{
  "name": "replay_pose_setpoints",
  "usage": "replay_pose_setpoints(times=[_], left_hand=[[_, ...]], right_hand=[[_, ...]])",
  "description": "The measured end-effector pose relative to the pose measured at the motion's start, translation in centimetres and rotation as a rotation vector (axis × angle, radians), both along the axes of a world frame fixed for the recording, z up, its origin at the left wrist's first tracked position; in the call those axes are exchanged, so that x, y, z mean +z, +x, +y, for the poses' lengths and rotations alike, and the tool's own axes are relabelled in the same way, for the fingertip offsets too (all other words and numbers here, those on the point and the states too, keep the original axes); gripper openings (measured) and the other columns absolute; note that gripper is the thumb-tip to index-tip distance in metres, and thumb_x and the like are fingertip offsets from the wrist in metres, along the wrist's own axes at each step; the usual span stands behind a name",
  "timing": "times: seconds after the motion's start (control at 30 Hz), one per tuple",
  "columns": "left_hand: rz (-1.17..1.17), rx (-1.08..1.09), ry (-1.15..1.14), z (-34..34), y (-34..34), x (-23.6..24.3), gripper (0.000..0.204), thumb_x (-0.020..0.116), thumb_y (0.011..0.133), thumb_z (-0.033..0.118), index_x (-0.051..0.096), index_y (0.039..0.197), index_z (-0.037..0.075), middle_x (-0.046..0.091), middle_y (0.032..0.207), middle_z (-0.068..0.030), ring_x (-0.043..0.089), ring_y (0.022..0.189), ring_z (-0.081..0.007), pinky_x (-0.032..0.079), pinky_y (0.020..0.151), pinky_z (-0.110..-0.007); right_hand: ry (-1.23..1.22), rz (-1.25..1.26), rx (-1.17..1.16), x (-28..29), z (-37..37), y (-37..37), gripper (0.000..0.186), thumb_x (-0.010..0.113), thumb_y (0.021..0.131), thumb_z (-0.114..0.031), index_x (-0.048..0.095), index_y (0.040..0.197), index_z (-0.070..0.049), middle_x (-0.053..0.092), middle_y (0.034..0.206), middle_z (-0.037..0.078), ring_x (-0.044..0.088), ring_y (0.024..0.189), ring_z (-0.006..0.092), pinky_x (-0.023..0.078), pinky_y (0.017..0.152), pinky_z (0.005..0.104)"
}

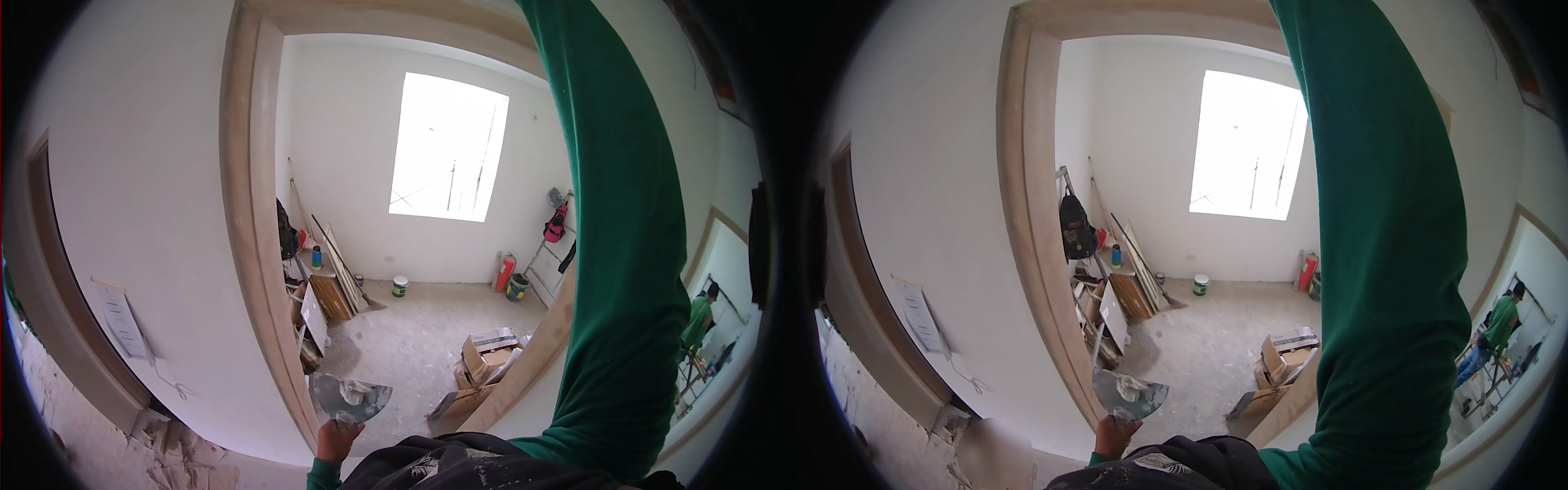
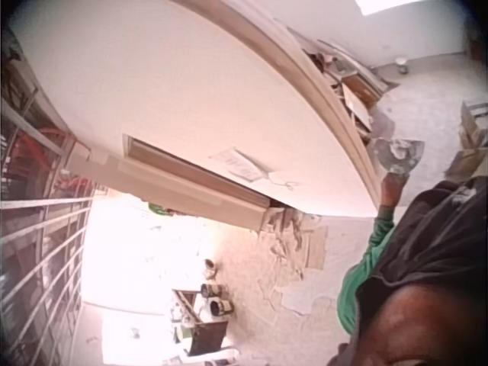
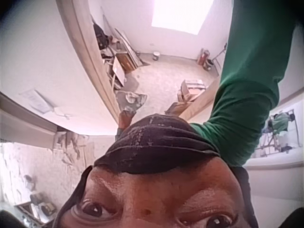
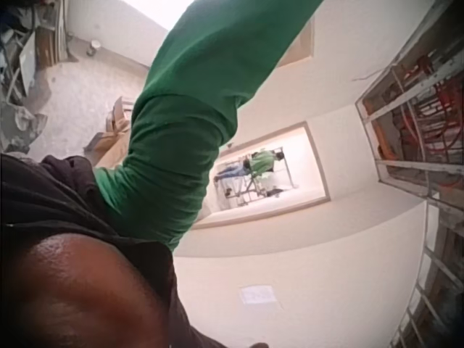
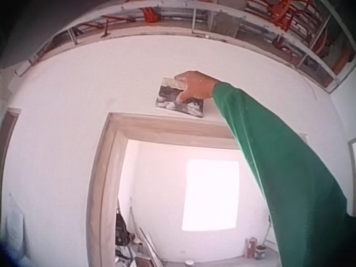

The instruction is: The person applies plaster to a wall using a trowel and a hawk. They repeatedly scoop plaster from the hawk and smooth it onto the wall surface, focusing on the area around a door frame.

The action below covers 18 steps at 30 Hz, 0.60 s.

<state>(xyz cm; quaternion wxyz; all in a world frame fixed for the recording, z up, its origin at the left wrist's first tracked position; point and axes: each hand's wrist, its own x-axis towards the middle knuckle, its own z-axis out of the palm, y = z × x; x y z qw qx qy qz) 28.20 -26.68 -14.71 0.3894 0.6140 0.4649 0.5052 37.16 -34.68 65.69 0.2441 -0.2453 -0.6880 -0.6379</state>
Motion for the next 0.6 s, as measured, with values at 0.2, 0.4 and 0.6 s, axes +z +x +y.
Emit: replay_pose_setpoints(times=[0.2,0.4,0.6], left_hand=[[0.036,0.003,-0.081,1.0,0.2,-0.5,0.045,0.085,0.073,0.032,0.067,0.088,-0.007,0.070,0.081,-0.0221,0.070,0.074,-0.0332,0.053,0.068,-0.039],[0.042,0.021,-0.073,1.4,0.7,0.0,0.046,0.085,0.073,0.033,0.067,0.089,-0.007,0.071,0.082,-0.0226,0.070,0.076,-0.0330,0.053,0.069,-0.040],[0.040,0.025,-0.069,2.1,0.7,0.1,0.047,0.085,0.072,0.033,0.067,0.086,-0.008,0.070,0.080,-0.0231,0.071,0.076,-0.0338,0.053,0.068,-0.040]], right_hand=[[-0.295,0.073,-0.151,-1.8,-1.4,-1.4,0.070,0.082,0.070,-0.030,0.060,0.128,0.003,0.069,0.114,0.022,0.066,0.101,0.0301,0.048,0.093,0.0358],[-0.171,-0.026,-0.099,-0.2,0.6,0.0,0.071,0.081,0.069,-0.031,0.060,0.128,0.002,0.068,0.116,0.023,0.065,0.102,0.0314,0.048,0.093,0.0367],[-0.051,-0.032,-0.039,-0.1,1.8,0.2,0.069,0.082,0.068,-0.032,0.061,0.124,0.004,0.067,0.116,0.024,0.065,0.103,0.0330,0.049,0.092,0.0381]])
